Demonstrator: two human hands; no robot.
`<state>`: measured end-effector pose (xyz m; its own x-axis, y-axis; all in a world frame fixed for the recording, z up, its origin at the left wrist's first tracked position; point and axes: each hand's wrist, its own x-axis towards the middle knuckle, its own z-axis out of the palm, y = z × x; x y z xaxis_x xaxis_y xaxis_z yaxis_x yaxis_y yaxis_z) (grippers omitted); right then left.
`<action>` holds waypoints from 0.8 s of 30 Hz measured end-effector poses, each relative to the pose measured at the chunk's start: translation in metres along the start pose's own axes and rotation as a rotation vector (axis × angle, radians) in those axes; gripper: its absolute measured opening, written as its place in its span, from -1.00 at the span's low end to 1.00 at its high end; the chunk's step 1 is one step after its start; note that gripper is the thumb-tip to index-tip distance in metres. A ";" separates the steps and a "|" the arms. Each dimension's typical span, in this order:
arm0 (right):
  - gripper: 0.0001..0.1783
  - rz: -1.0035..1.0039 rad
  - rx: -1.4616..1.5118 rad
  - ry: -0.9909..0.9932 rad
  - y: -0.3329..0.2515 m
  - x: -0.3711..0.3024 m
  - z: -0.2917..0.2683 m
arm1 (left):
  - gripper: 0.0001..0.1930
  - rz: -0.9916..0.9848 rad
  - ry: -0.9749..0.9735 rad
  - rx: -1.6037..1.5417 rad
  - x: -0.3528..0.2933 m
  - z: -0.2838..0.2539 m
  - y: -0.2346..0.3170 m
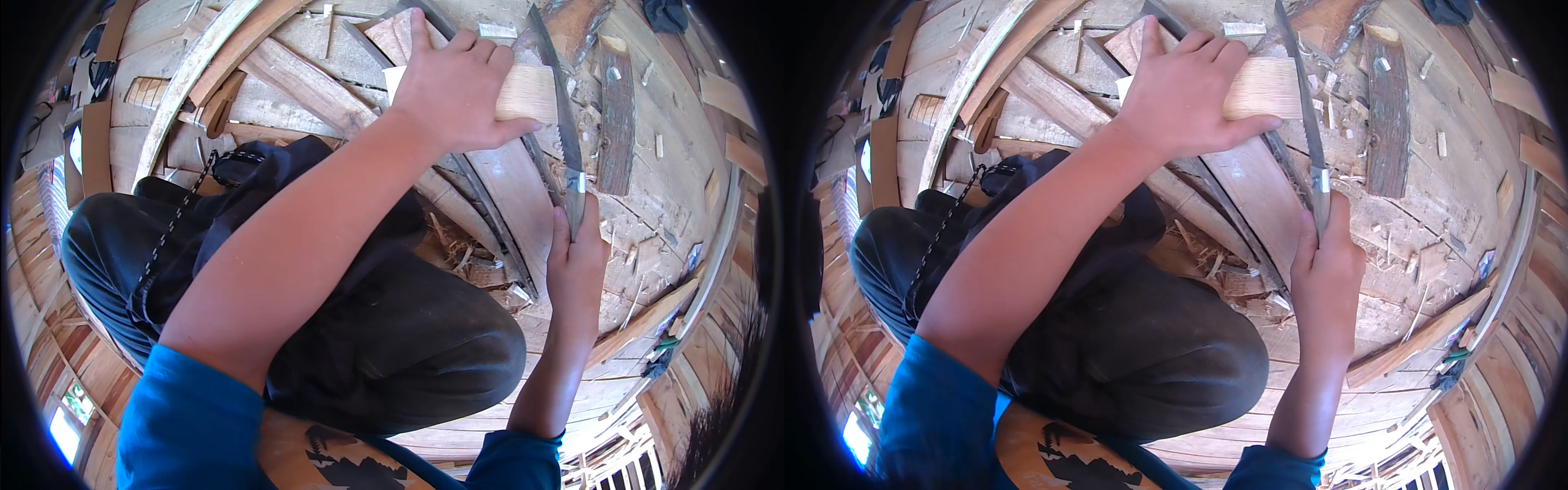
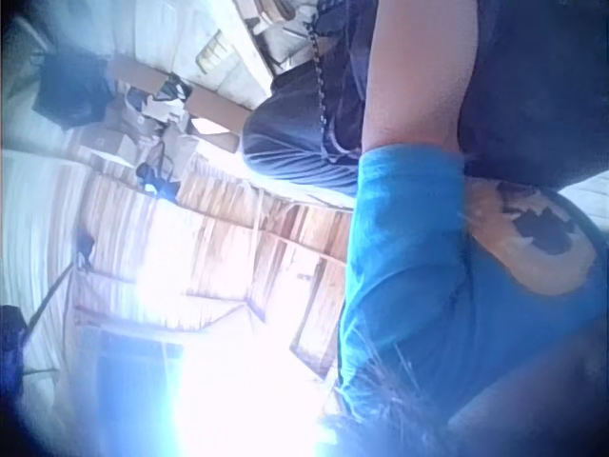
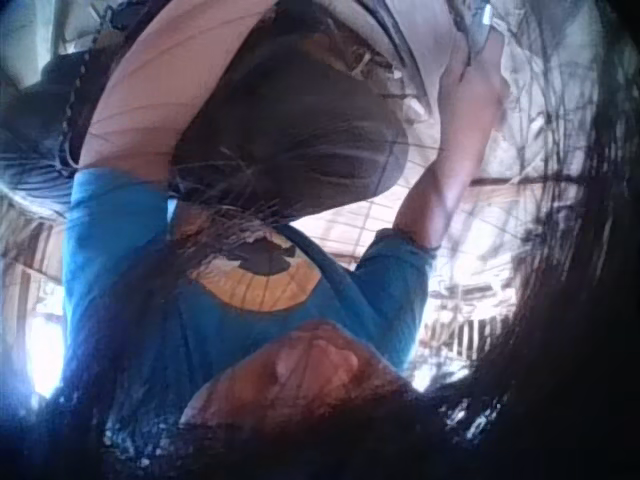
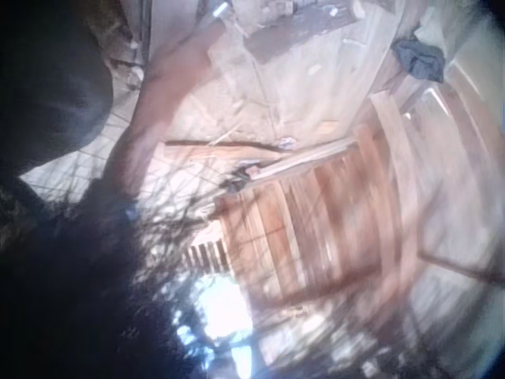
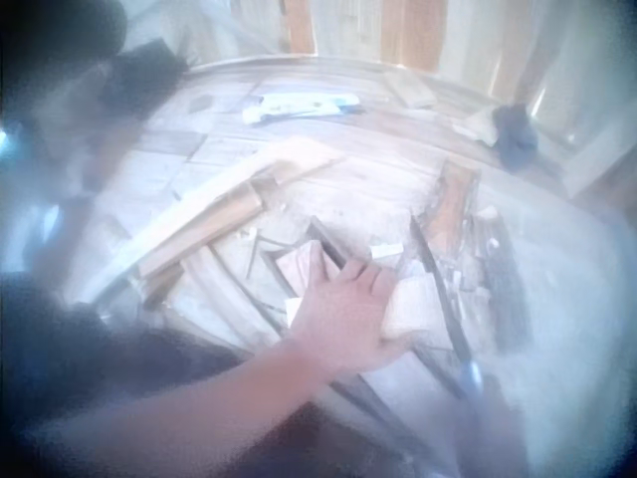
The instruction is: The person saws a small wooden block using a hand-held pull saw while sitting on a wooden floor.
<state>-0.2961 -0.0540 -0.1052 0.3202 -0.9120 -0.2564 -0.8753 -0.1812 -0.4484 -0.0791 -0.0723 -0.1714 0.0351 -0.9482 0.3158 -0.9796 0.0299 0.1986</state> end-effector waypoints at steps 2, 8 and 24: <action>-0.77 0.020 0.003 0.000 0.001 -0.006 0.000 | -0.23 -0.066 -0.188 -0.024 0.006 -0.018 0.009; -0.77 0.133 -0.025 -0.027 0.031 -0.071 -0.026 | -0.13 -0.187 -0.465 -0.036 0.027 -0.034 0.018; -0.82 0.389 0.113 0.156 0.034 -0.128 -0.066 | -0.23 -0.062 -0.070 -0.140 -0.007 -0.003 -0.007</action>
<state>-0.3912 0.0323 -0.0308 -0.0923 -0.9506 -0.2964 -0.8721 0.2208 -0.4367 -0.0715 -0.0654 -0.1724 0.0763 -0.9692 0.2341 -0.9386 0.0094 0.3449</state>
